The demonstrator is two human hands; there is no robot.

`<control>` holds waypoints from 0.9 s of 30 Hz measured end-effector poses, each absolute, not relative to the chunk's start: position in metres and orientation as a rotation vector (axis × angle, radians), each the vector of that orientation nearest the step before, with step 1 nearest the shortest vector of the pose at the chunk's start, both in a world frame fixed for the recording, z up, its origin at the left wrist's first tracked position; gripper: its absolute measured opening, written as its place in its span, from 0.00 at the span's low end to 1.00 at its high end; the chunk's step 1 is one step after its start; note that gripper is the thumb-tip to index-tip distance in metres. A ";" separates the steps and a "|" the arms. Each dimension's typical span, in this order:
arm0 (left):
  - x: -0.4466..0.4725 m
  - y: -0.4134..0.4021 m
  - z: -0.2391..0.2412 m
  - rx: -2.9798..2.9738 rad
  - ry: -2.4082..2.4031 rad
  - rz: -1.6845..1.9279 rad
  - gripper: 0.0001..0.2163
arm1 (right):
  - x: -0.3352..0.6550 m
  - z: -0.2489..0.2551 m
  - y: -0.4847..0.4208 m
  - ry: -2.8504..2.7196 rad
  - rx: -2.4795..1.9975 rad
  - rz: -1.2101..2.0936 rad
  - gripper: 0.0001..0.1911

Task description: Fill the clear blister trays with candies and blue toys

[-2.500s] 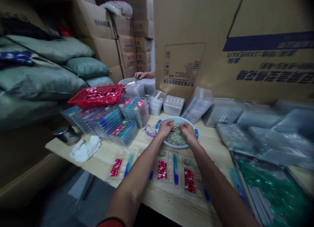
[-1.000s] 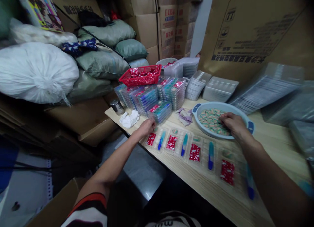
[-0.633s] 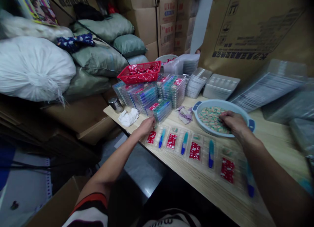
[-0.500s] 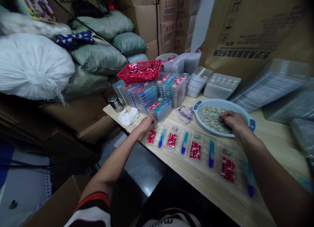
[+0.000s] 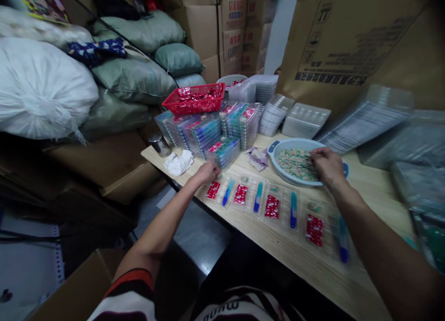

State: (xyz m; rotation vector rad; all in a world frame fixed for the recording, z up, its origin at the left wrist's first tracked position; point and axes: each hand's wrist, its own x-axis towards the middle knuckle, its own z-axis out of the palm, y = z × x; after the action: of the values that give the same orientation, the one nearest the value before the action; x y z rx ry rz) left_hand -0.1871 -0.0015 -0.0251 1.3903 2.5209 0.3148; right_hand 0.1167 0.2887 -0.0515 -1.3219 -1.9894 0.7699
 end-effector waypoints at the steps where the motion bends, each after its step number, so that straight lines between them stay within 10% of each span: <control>1: -0.182 -0.007 -0.023 1.404 2.551 0.341 0.09 | 0.120 -0.047 0.287 -1.987 -1.284 0.789 0.14; 19: -0.035 0.137 0.028 1.923 2.045 1.057 0.19 | 0.190 -0.005 0.270 -2.224 -1.061 0.672 0.28; 27: 0.014 0.200 -0.008 1.975 2.050 0.882 0.16 | 0.194 0.002 0.234 -2.355 -1.329 0.423 0.16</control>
State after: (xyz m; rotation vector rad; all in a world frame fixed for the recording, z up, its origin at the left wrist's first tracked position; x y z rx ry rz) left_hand 0.0137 0.2005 -0.0080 1.9746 2.0497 0.8821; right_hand 0.1945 0.2339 0.0024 -1.3294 -2.3548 0.4228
